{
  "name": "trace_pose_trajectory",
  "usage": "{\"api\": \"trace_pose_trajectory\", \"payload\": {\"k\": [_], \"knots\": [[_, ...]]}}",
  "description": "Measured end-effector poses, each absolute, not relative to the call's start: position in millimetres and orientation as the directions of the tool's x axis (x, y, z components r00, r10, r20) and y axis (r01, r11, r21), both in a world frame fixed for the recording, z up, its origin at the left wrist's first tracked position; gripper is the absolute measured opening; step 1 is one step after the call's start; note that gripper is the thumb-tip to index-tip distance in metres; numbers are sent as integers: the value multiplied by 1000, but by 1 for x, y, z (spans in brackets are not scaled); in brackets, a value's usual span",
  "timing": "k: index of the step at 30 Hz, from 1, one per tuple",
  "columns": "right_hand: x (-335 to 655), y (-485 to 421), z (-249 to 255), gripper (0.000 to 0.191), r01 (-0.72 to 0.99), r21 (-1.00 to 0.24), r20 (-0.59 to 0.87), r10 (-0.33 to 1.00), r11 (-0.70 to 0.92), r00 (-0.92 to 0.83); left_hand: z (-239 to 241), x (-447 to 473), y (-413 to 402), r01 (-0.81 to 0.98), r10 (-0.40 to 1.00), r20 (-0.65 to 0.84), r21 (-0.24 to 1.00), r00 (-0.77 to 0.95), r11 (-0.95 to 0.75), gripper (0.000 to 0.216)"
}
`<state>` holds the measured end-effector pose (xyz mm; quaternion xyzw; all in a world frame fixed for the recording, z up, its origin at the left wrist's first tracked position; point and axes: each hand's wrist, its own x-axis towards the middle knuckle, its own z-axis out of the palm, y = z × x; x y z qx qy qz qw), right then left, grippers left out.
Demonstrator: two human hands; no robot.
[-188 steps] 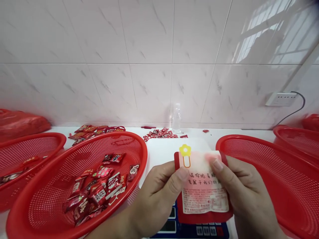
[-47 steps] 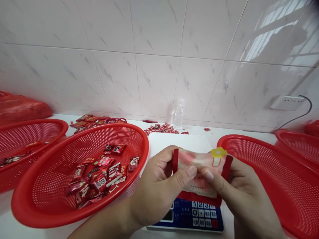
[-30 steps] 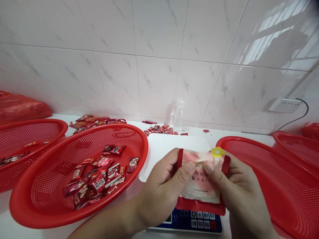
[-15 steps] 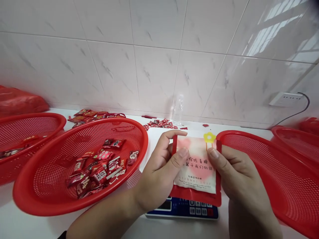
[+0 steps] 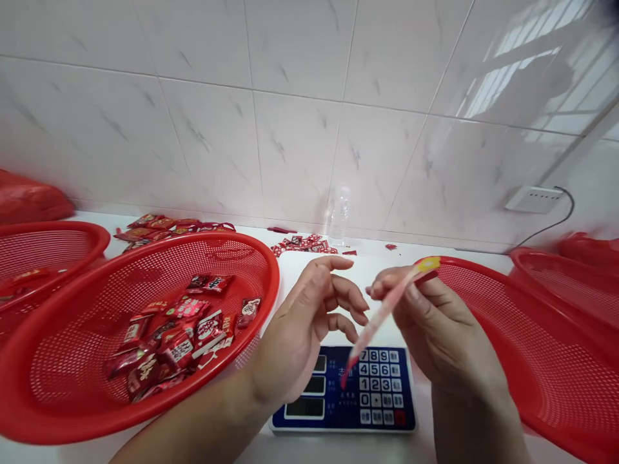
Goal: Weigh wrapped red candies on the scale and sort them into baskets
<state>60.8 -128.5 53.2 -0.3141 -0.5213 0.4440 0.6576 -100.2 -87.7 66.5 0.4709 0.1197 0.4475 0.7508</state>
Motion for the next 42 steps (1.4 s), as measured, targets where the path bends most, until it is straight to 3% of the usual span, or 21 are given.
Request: {"api": "trace_pose_trajectory", "payload": {"k": [4,9,14,16,18,20,23,25,27,31,33,35,37,39,42], "knots": [[65,-123,59,7,-340,-839,448,894,425,11,67,-100,-84,-301,707,136,947,694,113,21],[66,-126,61,19,-326,-863,407,913,386,4,59,-94,-84,-155,700,118,988,704,-10,33],[63,-122,60,45,-306,-879,419,899,366,-129,53,-91,-84,-248,676,172,969,717,17,21],[59,-123,59,48,-168,-878,449,893,448,32,53,-92,-85,-325,691,208,945,693,41,22],[52,-126,58,38,37,-832,540,793,554,281,55,-95,-87,-381,730,247,924,637,21,21],[46,-131,54,33,230,-713,678,569,662,465,56,-97,-88,-431,768,291,902,571,-22,19],[39,-138,46,38,567,-464,860,194,680,471,57,-100,-90,-469,790,334,881,514,-67,17],[36,-141,43,38,729,-367,927,165,578,336,58,-101,-91,-484,789,364,870,495,-97,14],[31,-142,42,34,752,-384,920,289,537,264,58,-102,-92,-495,784,390,860,484,-123,11],[25,-141,48,42,608,-427,872,129,669,471,58,-104,-94,-498,783,398,857,478,-131,11],[30,-141,49,51,446,-505,802,210,739,560,58,-105,-95,-469,782,388,872,488,-141,13],[40,-143,46,48,190,-689,677,529,699,511,58,-106,-96,-403,770,370,901,520,-161,14],[50,-144,40,38,-45,-844,492,804,535,334,59,-106,-97,-340,748,344,925,567,-168,14],[56,-144,36,29,-139,-906,373,909,400,188,60,-106,-97,-335,715,344,928,609,-161,19],[56,-142,33,27,-89,-923,360,922,374,140,61,-106,-95,-366,683,375,916,627,-167,22]]}}
